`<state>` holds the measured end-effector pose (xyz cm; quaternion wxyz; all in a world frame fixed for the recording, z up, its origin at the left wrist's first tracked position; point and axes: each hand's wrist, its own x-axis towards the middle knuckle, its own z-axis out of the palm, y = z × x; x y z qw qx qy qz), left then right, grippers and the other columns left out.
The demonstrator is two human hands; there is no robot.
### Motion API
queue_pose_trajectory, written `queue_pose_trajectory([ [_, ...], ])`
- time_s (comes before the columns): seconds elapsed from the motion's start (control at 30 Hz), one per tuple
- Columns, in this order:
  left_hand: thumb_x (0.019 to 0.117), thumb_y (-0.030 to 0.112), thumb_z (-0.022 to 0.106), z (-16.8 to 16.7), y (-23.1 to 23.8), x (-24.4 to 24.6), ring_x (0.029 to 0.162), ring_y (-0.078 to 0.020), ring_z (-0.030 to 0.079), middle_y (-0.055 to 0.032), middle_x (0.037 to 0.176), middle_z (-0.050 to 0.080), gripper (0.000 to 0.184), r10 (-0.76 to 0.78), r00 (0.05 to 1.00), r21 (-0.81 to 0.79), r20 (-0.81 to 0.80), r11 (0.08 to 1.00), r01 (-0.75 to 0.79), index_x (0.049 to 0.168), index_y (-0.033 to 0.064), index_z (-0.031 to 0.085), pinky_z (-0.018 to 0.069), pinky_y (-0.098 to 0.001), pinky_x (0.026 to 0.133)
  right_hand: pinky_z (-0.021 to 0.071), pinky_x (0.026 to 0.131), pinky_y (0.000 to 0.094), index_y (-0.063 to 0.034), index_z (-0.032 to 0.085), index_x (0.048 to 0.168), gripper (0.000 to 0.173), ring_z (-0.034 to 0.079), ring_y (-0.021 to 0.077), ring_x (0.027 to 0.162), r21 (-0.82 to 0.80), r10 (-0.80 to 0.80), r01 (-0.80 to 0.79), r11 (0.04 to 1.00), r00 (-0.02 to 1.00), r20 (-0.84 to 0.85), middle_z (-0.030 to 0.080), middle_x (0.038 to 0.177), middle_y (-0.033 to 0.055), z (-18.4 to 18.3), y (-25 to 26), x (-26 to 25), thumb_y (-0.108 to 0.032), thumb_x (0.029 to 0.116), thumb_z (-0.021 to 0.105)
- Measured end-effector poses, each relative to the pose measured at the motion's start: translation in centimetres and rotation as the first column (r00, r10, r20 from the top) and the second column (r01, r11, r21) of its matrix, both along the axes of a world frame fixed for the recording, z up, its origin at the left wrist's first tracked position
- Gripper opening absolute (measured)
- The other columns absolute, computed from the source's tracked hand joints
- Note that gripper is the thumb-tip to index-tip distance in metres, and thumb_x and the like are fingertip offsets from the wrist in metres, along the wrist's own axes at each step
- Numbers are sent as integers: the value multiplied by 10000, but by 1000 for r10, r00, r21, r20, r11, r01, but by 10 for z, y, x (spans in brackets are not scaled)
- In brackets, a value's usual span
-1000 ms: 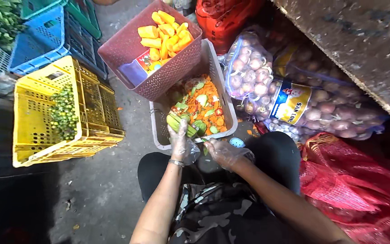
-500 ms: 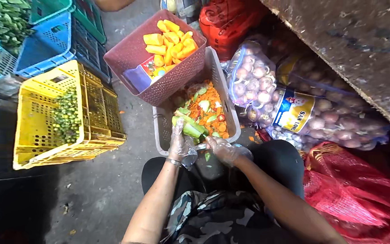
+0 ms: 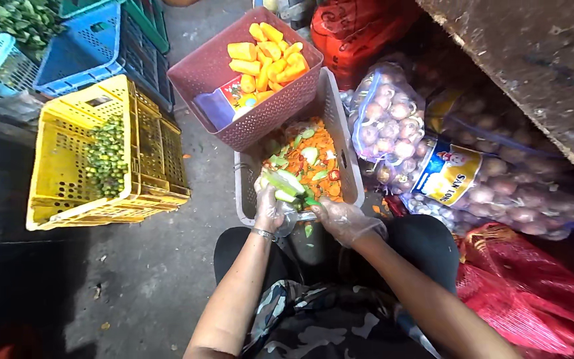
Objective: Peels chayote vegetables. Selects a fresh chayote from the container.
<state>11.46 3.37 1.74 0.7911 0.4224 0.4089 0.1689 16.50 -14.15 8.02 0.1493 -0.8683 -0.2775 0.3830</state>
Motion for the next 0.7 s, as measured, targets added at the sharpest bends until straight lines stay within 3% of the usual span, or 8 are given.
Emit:
queue_pose_trajectory([
  [0.13, 1075, 239, 453, -1, 3, -3, 1006, -195, 624, -85, 1165, 624, 335, -16, 1000, -5, 1, 1000, 16, 1405, 179, 453, 546, -407, 819, 523, 915, 612, -50, 558, 1339, 595, 684, 442, 1095, -103, 98, -84, 991, 986, 136, 700, 1107, 252, 2, 0, 3, -530, 1106, 294],
  [0.3, 1066, 209, 492, 1, 6, -1, 1112, -217, 602, -98, 1295, 594, 417, -58, 997, 27, -53, 998, 59, 1475, 190, 413, 531, -431, 893, 531, 887, 619, -62, 586, 1313, 554, 693, 442, 1068, -107, 116, -93, 990, 966, 233, 708, 1115, 236, -9, 10, 18, -514, 1102, 344],
  [0.47, 1072, 255, 483, 7, 11, 1, 1025, -220, 619, -101, 1218, 614, 370, -96, 989, -44, -115, 995, 91, 1434, 184, 458, 543, -421, 819, 543, 861, 597, -54, 637, 1245, 513, 707, 417, 1020, -44, 227, -227, 973, 906, 358, 718, 1059, 211, -20, 6, 38, -484, 1096, 399],
  [0.6, 1064, 233, 500, 8, 11, 4, 1003, -234, 617, -124, 1209, 608, 395, -101, 983, -15, -153, 995, 100, 1450, 172, 440, 542, -426, 805, 525, 893, 630, -80, 603, 1338, 537, 691, 443, 1067, -87, 185, -168, 982, 947, 261, 717, 1101, 231, -17, 13, 45, -504, 1098, 377],
  [0.7, 1054, 227, 523, 12, 13, 2, 997, -228, 619, -128, 1214, 608, 441, -158, 972, -1, -172, 987, 160, 1476, 175, 410, 545, -422, 799, 507, 935, 625, -57, 599, 1315, 525, 673, 444, 1114, -73, 214, -201, 977, 940, 267, 700, 1141, 242, -18, 16, 51, -480, 1105, 369],
])
